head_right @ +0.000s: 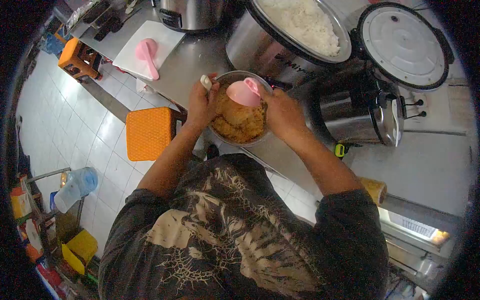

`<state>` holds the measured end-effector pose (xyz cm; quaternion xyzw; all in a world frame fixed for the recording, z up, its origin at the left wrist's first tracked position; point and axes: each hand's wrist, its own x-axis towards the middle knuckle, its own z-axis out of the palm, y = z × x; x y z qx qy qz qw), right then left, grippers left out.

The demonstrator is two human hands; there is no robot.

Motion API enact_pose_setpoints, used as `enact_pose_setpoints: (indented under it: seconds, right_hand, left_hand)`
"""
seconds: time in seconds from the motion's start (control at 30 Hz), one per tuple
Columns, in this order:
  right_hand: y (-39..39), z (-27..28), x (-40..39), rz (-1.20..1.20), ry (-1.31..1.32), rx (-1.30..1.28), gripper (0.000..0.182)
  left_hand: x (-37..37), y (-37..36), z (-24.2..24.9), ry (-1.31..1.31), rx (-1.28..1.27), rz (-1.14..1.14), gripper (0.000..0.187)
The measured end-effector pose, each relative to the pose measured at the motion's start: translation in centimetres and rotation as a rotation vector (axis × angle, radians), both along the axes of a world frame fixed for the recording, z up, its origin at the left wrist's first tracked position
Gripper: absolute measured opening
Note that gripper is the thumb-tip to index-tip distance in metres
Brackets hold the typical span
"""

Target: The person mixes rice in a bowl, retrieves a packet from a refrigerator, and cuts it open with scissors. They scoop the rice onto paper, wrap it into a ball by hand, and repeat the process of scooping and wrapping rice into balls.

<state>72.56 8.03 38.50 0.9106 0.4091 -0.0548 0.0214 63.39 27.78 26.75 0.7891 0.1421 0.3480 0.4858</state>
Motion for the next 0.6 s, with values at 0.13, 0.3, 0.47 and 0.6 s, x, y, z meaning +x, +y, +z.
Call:
enact_pose_setpoints:
  seconds: [0.13, 0.3, 0.47, 0.6]
  right_hand:
    - [2.1, 2.6, -1.1, -0.053, 0.111, -0.201, 0.045]
    - [3.3, -7.3, -3.3, -0.019, 0.365, -0.234, 0.04]
    - [1.5, -13.8, 0.0, -0.277, 0.824, 0.232, 0.039]
    - [1.0, -10.1, 0.1, -0.708, 1.496, 0.064, 0.032]
  left_hand:
    - [0.5, -0.5, -1.4, -0.036, -0.055, -0.054, 0.02]
    - [0.6, -1.2, -2.8, 0.062, -0.227, -0.018, 0.019]
    - [0.5, -1.4, -3.2, -0.019, -0.039, 0.064, 0.02]
    - [0.4, -0.4, -2.6, 0.042, 0.173, 0.052, 0.021]
